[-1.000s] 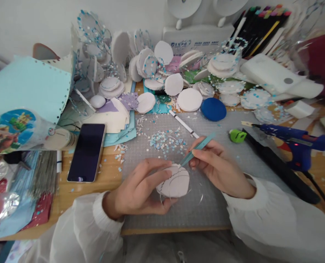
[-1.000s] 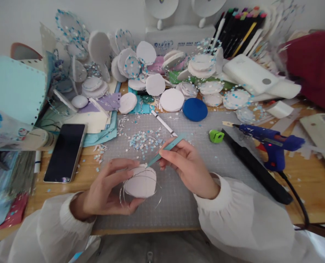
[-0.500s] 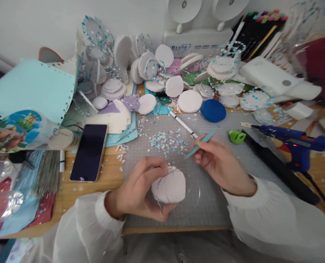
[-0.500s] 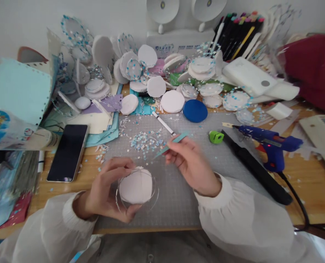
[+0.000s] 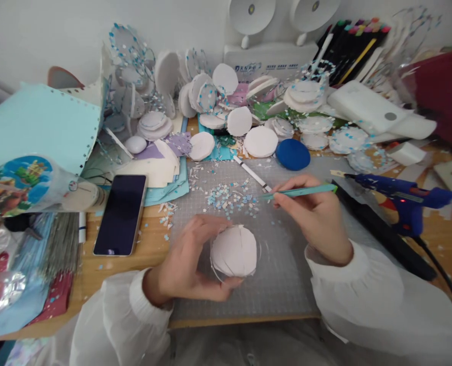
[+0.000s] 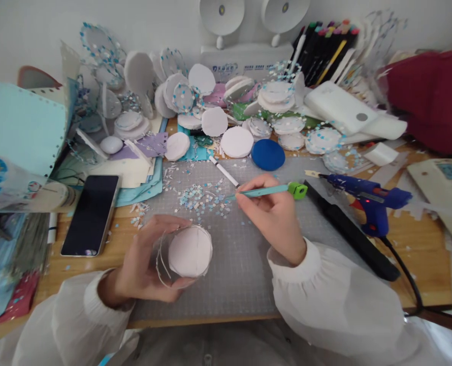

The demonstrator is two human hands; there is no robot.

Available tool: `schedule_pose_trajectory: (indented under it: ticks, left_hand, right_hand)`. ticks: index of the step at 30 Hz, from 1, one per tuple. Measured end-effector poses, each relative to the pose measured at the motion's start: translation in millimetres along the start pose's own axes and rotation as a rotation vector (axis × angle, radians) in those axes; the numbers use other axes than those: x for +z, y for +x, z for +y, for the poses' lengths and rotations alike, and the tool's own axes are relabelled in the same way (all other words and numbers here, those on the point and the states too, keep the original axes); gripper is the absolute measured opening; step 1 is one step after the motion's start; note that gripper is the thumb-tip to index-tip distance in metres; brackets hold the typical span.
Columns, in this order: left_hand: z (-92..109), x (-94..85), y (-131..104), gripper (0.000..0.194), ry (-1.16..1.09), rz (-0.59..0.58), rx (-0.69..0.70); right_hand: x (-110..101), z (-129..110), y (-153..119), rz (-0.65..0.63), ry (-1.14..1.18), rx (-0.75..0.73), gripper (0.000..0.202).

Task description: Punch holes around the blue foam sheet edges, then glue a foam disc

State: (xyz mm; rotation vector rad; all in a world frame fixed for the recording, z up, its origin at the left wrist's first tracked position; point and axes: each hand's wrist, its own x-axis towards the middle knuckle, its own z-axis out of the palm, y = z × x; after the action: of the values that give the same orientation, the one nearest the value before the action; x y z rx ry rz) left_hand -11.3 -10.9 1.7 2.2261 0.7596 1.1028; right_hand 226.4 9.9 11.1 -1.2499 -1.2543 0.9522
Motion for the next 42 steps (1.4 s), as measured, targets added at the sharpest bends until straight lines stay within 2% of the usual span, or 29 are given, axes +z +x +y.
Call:
schedule_pose_trajectory:
  ticks: [5,8,19,27,32,33,37,40,42]
  left_hand:
    - [0,-1.9,0,0.082,0.046,-0.062,-0.044]
    - [2,-2.8,3,0.077,0.066,-0.114,-0.046]
    - [0,0.4,6,0.065,0.109,-0.307,0.025]
    - [-3,2.6,6,0.064,0.179,-0.471,-0.004]
    - [-3,-2.1,9,0.080,0.101,-0.393,-0.030]
    - [-3,-3.8,10,0.074,0.062,-0.361,-0.050]
    - [-2,-7.2,10,0.025,-0.040,-0.158,-0.214]
    - [-2,-3.2,11,0.013,-0.046,-0.016,-0.293]
    - [-2,1.2,12,0.010,-0.058,0.027,-0.302]
  right_hand:
    - [-2,1,-2,-0.214,-0.235,-0.115,0.010]
    - [-2,4,-3,-0.260,-0.324,-0.163,0.009]
    - [-2,6,-2,-0.274,-0.396,-0.231,0.007]
    - [-1,3,-3,-0.204,-0.337,-0.251,0.010]
    - [1,2,-5,-0.153,-0.248,-0.296,0.012]
    - [1,2,-6,-0.144,-0.228,-0.293,0.012]
    - [6,-2,-11,-0.125,-0.115,-0.263,0.015]
    - [10,-7,-17,-0.133,-0.064,-0.318,0.021]
    - [13,-9,-22,-0.143,-0.072,-0.378,0.027]
